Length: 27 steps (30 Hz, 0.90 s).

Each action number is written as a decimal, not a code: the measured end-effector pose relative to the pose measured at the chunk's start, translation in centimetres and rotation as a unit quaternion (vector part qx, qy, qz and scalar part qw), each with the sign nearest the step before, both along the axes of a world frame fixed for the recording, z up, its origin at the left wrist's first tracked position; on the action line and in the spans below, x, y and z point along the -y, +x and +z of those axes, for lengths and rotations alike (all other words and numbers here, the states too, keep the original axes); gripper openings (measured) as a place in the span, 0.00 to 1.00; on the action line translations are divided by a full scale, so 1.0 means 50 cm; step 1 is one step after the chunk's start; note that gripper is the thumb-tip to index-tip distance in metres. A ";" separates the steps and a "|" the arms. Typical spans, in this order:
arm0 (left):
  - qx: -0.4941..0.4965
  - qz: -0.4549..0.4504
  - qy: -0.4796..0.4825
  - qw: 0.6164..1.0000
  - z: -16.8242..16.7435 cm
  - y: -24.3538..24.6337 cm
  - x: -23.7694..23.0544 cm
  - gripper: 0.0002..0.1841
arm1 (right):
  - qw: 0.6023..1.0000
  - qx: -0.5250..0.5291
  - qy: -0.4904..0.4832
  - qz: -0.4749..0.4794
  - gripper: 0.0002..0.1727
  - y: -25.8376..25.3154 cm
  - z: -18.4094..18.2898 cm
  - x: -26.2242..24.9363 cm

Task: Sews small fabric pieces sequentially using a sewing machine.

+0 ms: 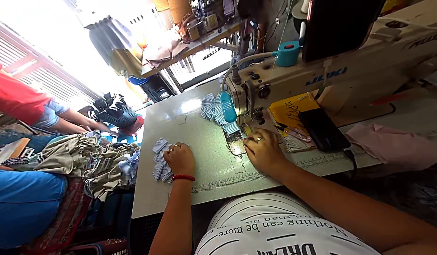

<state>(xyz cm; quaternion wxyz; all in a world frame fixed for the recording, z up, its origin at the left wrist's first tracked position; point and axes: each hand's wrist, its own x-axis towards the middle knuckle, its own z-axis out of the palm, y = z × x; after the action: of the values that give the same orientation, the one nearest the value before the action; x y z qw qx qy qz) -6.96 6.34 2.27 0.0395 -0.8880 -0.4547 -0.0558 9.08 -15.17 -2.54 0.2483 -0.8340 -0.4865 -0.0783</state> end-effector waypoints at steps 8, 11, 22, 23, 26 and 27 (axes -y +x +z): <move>0.420 -0.083 -0.515 0.743 0.080 0.007 0.094 0.09 | 0.923 -0.340 0.165 0.075 0.23 -0.028 0.082 0.003; 0.418 -0.108 -0.601 0.672 0.075 0.016 0.140 0.10 | 0.812 -0.549 0.157 0.119 0.21 -0.041 0.110 0.001; 0.533 -0.066 -0.597 0.596 0.022 0.019 0.206 0.17 | 0.838 -0.493 0.232 0.045 0.13 -0.061 0.093 0.019; 0.535 -0.083 -0.585 0.603 0.016 0.019 0.205 0.19 | 0.849 -0.466 0.244 0.044 0.19 -0.066 0.091 0.021; 0.543 -0.115 -0.572 0.604 0.008 0.019 0.206 0.22 | 0.866 -0.421 0.264 0.061 0.26 -0.078 0.085 0.024; 0.546 -0.122 -0.576 0.596 0.005 0.019 0.206 0.21 | 0.861 -0.431 0.260 0.071 0.24 -0.080 0.088 0.025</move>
<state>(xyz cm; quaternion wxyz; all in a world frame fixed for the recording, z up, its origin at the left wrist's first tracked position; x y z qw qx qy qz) -6.01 -3.98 2.54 -0.7431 -0.5766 -0.2167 -0.2614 5.06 -16.43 1.84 0.6461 -0.6528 -0.3509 0.1827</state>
